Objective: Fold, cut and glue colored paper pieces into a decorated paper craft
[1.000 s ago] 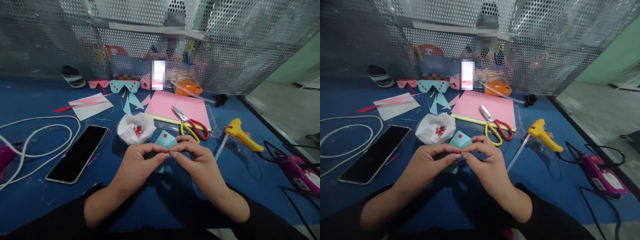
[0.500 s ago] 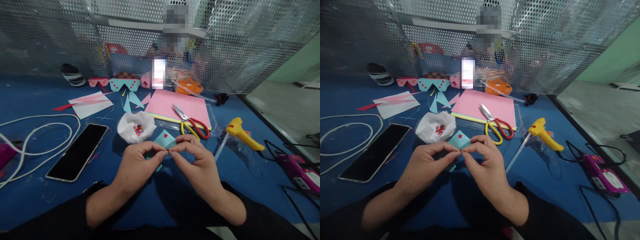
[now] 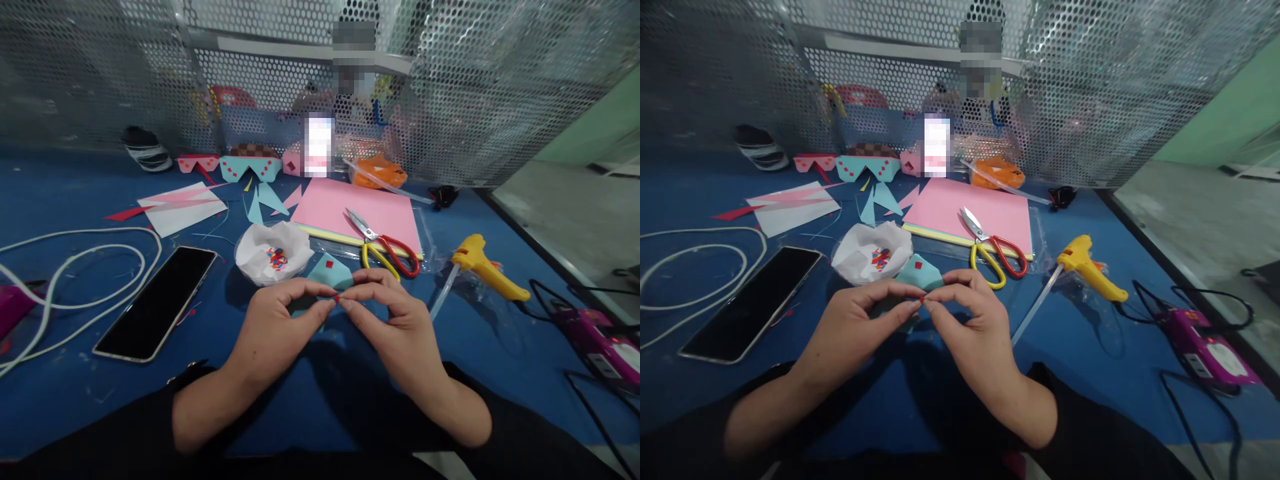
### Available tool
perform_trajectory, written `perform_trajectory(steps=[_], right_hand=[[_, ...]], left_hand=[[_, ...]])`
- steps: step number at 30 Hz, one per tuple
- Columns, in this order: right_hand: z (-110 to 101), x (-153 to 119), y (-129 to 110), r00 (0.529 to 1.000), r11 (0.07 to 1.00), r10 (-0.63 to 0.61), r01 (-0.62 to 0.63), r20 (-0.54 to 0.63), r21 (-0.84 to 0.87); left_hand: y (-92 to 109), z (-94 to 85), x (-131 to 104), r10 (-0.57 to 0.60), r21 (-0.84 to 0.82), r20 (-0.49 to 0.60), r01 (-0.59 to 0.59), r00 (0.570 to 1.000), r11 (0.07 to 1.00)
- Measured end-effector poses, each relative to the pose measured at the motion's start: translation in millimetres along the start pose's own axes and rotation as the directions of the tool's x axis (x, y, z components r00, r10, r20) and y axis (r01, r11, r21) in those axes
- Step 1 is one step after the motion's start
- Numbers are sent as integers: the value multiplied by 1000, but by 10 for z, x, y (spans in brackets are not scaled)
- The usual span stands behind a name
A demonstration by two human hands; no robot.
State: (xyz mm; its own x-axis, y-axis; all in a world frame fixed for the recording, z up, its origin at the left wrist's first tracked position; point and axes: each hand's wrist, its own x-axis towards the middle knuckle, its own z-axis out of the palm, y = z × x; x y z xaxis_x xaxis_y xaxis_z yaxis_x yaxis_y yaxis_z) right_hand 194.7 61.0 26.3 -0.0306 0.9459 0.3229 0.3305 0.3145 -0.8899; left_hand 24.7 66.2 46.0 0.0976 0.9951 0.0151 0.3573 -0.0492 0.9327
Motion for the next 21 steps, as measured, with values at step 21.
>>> perform_trajectory(steps=[21], right_hand=[[25, -2, -26, 999, 999, 50, -50, 22, -15]], left_hand=[[18, 3, 8, -11, 16, 15, 10, 1000, 1000]])
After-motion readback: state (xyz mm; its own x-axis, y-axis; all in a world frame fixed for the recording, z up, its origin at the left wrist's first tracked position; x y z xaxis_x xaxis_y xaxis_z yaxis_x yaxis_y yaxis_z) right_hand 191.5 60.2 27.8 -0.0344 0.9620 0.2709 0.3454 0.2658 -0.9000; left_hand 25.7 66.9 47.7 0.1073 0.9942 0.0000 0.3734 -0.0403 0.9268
